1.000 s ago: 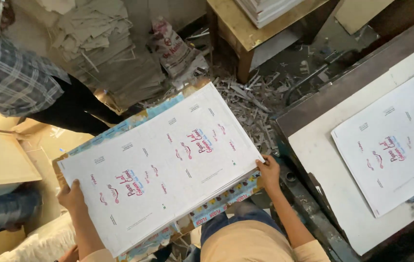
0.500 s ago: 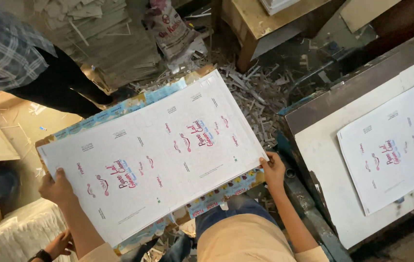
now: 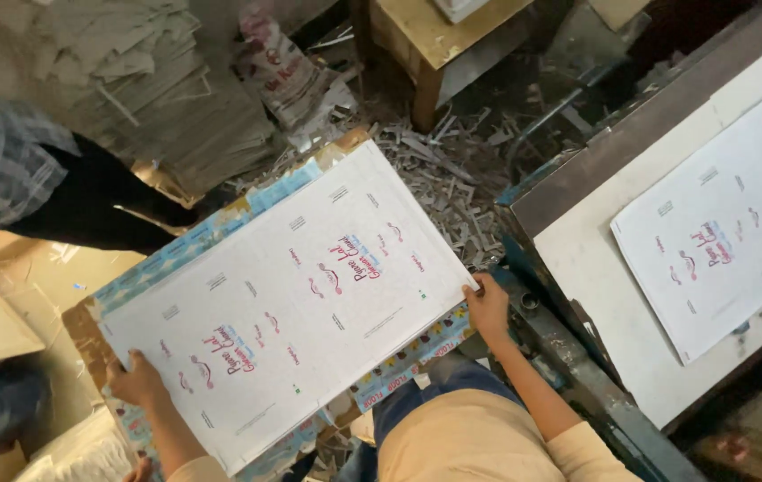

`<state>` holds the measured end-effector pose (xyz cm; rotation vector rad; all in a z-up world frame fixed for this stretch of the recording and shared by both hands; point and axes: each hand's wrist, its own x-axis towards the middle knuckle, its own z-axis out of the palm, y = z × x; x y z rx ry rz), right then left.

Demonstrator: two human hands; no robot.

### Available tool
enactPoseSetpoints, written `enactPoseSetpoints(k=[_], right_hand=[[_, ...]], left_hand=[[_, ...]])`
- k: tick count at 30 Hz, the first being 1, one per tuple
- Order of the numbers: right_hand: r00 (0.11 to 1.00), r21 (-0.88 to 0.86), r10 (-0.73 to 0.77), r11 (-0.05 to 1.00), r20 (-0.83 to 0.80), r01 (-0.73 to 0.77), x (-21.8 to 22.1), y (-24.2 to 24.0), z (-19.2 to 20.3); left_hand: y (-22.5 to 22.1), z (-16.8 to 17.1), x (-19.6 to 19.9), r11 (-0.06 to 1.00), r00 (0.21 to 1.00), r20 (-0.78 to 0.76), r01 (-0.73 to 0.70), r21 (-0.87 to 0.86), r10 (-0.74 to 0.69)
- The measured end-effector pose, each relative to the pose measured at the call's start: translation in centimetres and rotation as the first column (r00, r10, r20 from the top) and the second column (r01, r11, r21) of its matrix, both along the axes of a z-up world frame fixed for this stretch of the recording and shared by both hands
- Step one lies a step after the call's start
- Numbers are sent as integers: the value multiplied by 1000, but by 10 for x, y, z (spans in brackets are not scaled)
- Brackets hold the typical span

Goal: Feeding and stacking printed paper packaging sheets into a processing machine.

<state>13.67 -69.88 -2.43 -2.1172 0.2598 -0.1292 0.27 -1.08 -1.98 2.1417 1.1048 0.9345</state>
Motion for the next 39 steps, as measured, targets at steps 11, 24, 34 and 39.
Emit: enactPoseSetpoints(k=[11,24,34,39], right_hand=[[993,-392,116,914,6,-105,-9,8,5],[981,-326,191,926,-33,-192,-8,18,-8],[870,-280,370,841,-326,-462,-86,-58,-9],[824,-255,248,871,-510,-420,-144,-91,-13]], left_hand=[[2,-34,6,923,875,-459,37,383,155],[-471,50,22,538,540,131,841,-49,-832],[-527,88,66,65,71,-5,892,-448,-997],[-606,268,77,-524,-404,373,789,-320,-835]])
